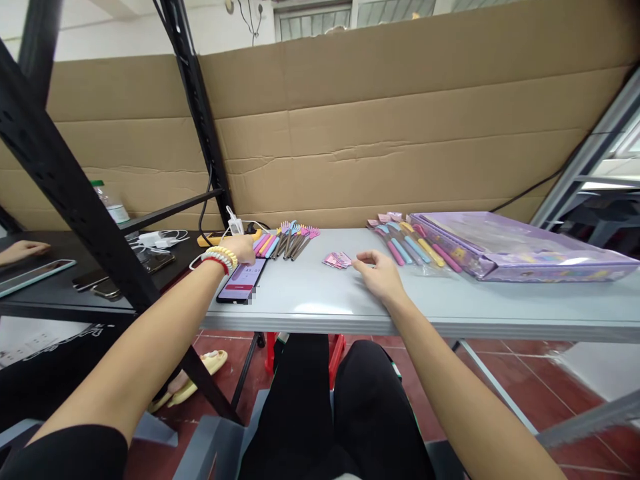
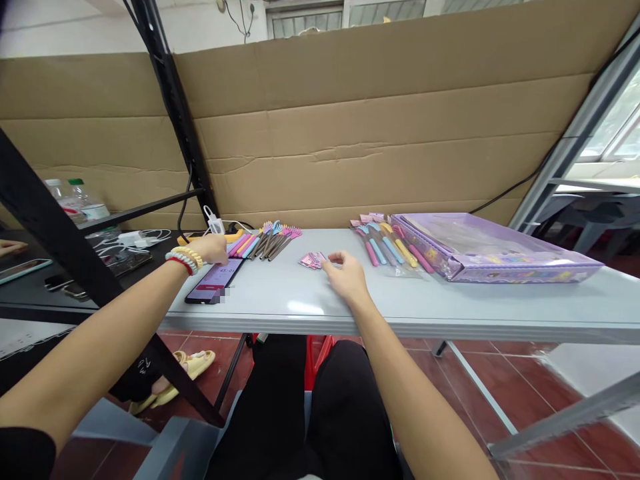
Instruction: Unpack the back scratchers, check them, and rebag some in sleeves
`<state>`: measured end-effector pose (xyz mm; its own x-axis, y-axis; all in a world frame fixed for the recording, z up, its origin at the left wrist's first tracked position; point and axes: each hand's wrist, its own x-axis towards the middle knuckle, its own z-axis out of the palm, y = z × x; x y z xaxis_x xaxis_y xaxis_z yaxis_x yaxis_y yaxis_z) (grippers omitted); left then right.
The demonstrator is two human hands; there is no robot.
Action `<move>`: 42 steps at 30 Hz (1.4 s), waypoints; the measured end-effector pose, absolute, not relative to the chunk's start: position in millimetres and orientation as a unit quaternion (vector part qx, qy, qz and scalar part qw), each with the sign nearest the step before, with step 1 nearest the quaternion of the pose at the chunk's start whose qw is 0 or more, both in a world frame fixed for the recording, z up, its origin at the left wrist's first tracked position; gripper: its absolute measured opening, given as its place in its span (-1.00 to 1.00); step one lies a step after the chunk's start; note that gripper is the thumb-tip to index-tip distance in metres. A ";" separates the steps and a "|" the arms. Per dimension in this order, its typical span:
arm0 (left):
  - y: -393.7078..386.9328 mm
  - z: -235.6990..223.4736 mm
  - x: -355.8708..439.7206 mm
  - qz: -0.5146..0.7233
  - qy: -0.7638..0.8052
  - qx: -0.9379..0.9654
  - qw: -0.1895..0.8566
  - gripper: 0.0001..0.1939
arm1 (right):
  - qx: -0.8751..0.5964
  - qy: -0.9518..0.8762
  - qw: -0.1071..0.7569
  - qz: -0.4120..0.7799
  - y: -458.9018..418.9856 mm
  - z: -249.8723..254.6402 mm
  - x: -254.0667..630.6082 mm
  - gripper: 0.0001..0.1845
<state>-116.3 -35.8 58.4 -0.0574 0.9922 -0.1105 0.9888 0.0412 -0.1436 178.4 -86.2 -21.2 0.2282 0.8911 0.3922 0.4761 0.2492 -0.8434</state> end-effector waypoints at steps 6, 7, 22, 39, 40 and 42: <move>-23.6 72.3 -121.7 -0.006 -0.756 -0.653 0.030 -0.69 | -0.575 -0.585 0.538 0.197 -87.6 -22.4 180.7 -0.67; -23.3 74.1 -125.2 -0.008 -0.759 -0.650 0.023 -0.73 | -0.573 -0.587 0.536 0.197 -87.8 -22.7 180.7 -0.66; -11.3 55.6 -127.9 0.102 -0.740 -0.665 0.021 -0.76 | -0.567 -0.591 0.540 0.196 -89.2 -24.5 179.6 -0.64; 54.9 88.6 -63.6 0.021 -0.734 -0.678 0.002 -0.77 | -0.561 -0.589 0.552 0.182 -91.0 -24.9 178.4 -0.63; 62.4 84.6 -60.7 0.024 -0.736 -0.677 0.003 -0.77 | -0.562 -0.591 0.550 0.180 -90.3 -25.4 178.5 -0.64; 75.0 74.5 -59.5 0.003 -0.732 -0.681 0.012 -0.78 | -0.565 -0.595 0.544 0.176 -89.0 -26.4 178.4 -0.66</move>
